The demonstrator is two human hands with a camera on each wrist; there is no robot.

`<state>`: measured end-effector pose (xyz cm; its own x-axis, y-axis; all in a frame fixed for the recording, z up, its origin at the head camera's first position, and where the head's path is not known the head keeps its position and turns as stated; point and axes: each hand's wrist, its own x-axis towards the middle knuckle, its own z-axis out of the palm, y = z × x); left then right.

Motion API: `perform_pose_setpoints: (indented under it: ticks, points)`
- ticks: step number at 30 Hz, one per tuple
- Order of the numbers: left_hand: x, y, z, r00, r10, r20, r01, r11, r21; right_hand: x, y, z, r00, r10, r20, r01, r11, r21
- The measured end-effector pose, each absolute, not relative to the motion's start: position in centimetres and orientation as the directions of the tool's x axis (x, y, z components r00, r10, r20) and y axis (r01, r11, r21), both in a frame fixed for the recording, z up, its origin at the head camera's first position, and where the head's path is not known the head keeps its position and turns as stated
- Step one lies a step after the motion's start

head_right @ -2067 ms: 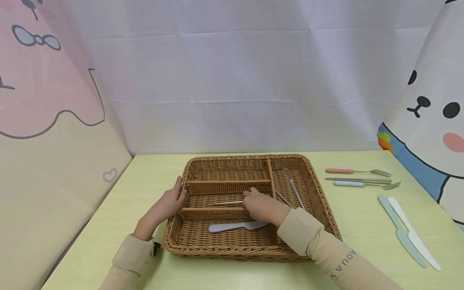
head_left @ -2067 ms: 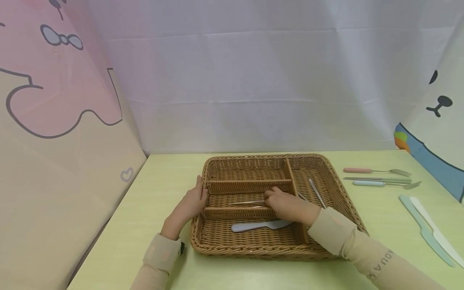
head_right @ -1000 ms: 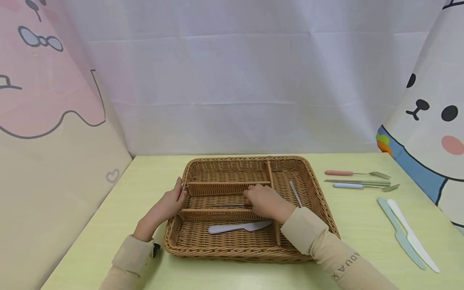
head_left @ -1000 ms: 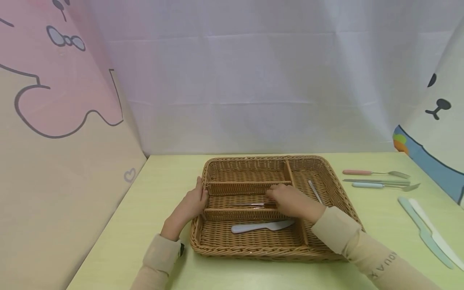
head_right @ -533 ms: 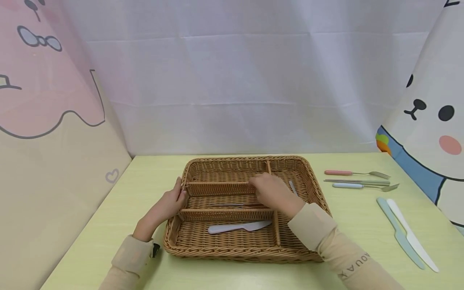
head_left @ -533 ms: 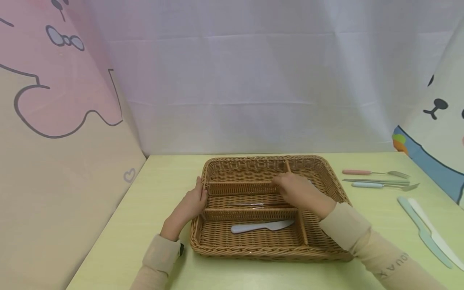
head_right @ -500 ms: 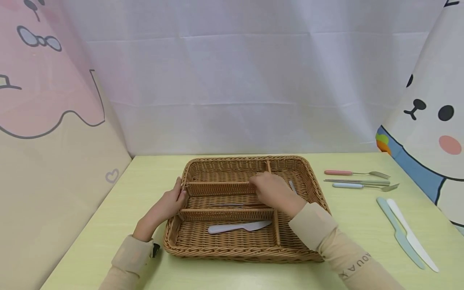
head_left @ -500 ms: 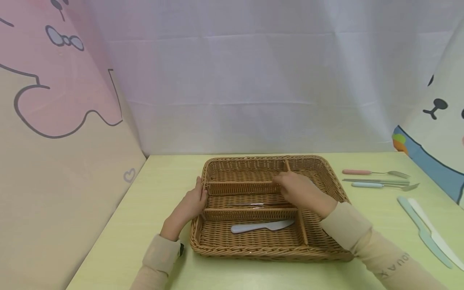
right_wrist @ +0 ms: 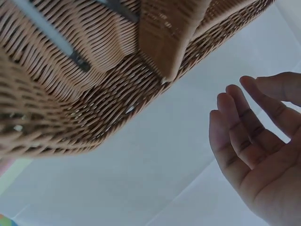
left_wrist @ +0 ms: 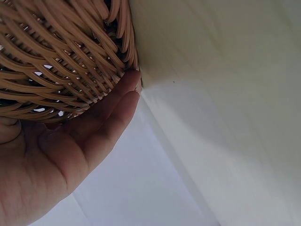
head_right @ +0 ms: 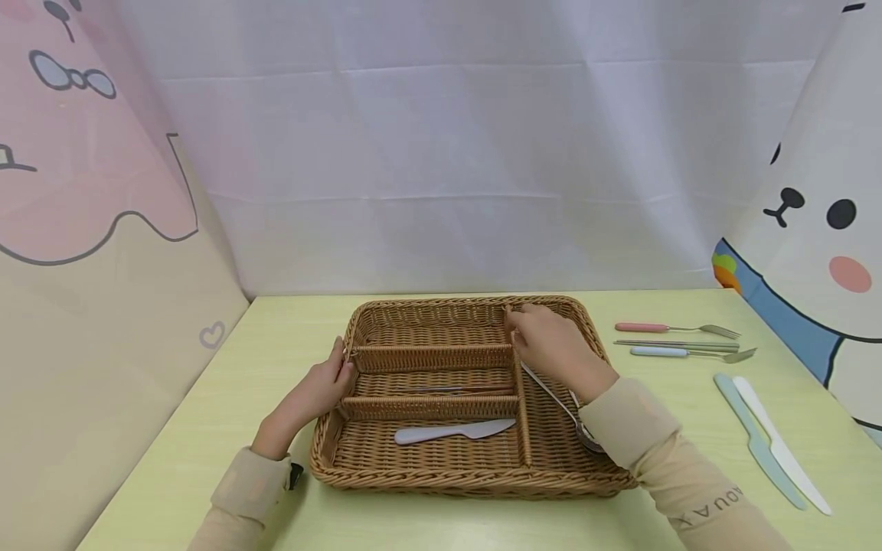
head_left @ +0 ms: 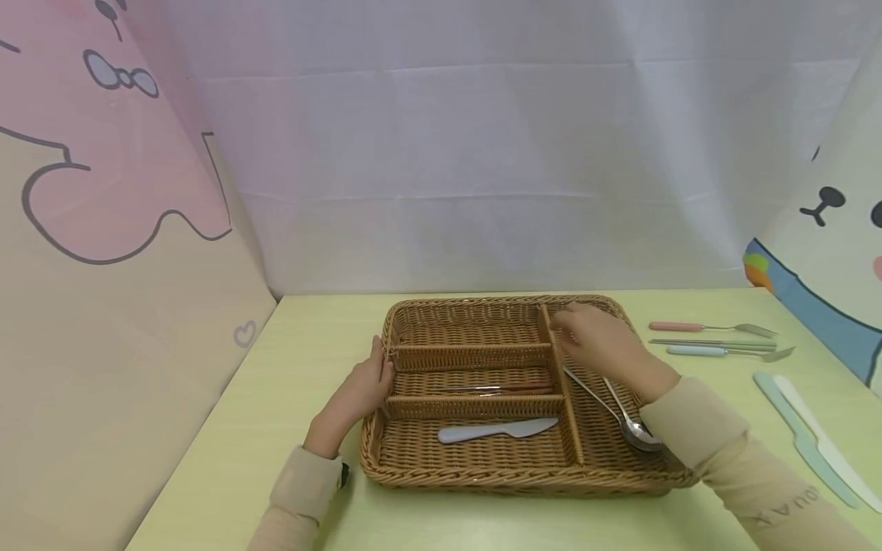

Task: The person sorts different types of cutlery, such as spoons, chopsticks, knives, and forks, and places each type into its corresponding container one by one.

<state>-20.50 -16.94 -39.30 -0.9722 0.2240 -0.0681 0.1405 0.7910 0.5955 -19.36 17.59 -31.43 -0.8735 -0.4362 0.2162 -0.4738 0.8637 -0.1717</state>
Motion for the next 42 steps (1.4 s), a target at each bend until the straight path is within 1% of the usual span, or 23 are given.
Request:
perform_pose_setpoints:
  ticks: [4,12,16,25,33,37,39,42]
  points:
    - [-20.5,-17.0,-39.4,-0.972,0.224,-0.069,0.139,0.789,0.599,-19.6,19.0,-31.5,-0.881,-0.416,0.224,-0.456,0.874,-0.168]
    - [-20.3,-16.8,-39.1,-0.974,0.218,-0.066,0.137,0.793,0.594,-19.7,21.9,-31.7,-0.915,-0.353,0.197,-0.391,0.897,-0.206]
    - [-20.2,-16.7,-38.8,-0.974,0.214,-0.068,0.132,0.79,0.599,-19.8,23.6,-32.0,-0.927,-0.323,0.189,-0.359,0.91,-0.206]
    - [-20.2,-16.7,-38.8,-0.974,0.217,-0.068,0.136,0.793,0.594,-19.7,27.7,-33.5,-0.964,-0.234,0.127,-0.256,0.943,-0.212]
    - [-20.4,-16.8,-39.0,-0.974,0.217,-0.059,0.143,0.801,0.581,-19.5,30.8,-35.3,-0.982,-0.177,0.06,-0.186,0.941,-0.283]
    - [-20.5,-16.8,-39.1,-0.975,0.213,-0.067,0.135,0.801,0.583,-19.0,32.4,-36.1,-0.982,-0.171,0.077,-0.186,0.941,-0.281]
    - [-20.5,-16.7,-39.2,-0.975,0.211,-0.071,0.131,0.8,0.586,-18.8,33.2,-36.5,-0.981,-0.173,0.085,-0.189,0.947,-0.258]
    - [-20.5,-16.7,-39.2,-0.975,0.21,-0.074,0.127,0.797,0.591,-18.5,34.5,-36.9,-0.987,-0.147,0.058,-0.156,0.961,-0.227]
